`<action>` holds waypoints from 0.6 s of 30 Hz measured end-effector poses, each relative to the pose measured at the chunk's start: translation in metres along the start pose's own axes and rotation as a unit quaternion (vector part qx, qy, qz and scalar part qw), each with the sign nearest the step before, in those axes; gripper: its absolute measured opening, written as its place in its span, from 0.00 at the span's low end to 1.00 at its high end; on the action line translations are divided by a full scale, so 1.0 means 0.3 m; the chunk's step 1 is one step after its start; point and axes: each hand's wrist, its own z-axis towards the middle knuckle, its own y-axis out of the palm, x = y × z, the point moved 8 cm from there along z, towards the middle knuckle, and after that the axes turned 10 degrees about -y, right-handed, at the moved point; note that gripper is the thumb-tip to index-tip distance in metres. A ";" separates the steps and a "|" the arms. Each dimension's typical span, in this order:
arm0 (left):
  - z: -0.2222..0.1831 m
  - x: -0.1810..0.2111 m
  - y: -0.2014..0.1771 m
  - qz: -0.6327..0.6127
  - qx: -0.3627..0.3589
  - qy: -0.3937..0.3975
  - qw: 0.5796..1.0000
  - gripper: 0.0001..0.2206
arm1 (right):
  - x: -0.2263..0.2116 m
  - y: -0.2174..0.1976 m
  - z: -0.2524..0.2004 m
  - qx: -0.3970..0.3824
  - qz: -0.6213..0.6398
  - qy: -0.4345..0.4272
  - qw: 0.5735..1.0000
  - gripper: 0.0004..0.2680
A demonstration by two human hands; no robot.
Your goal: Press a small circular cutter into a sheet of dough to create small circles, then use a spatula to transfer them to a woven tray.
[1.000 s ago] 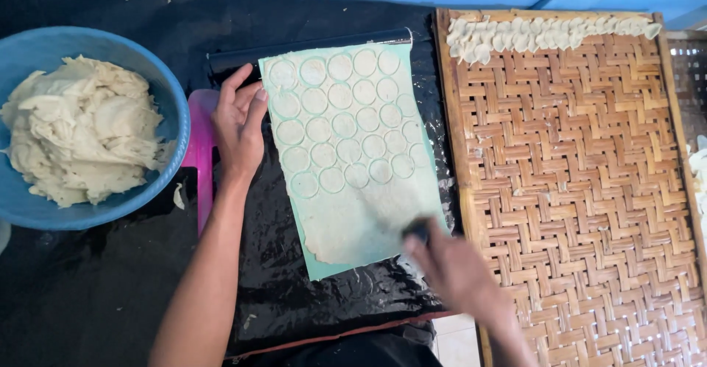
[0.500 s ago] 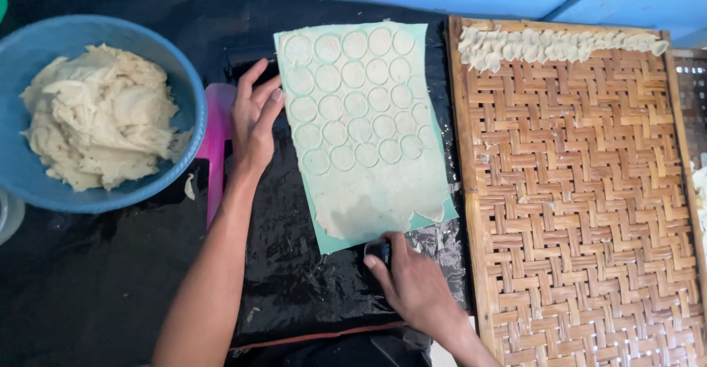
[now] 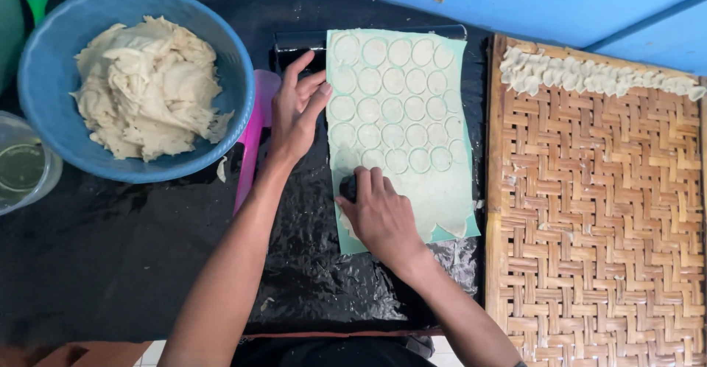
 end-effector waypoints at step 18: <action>-0.010 0.011 0.006 0.008 -0.004 0.002 1.000 0.28 | -0.002 0.093 0.030 -0.007 -0.166 -0.004 0.986 0.20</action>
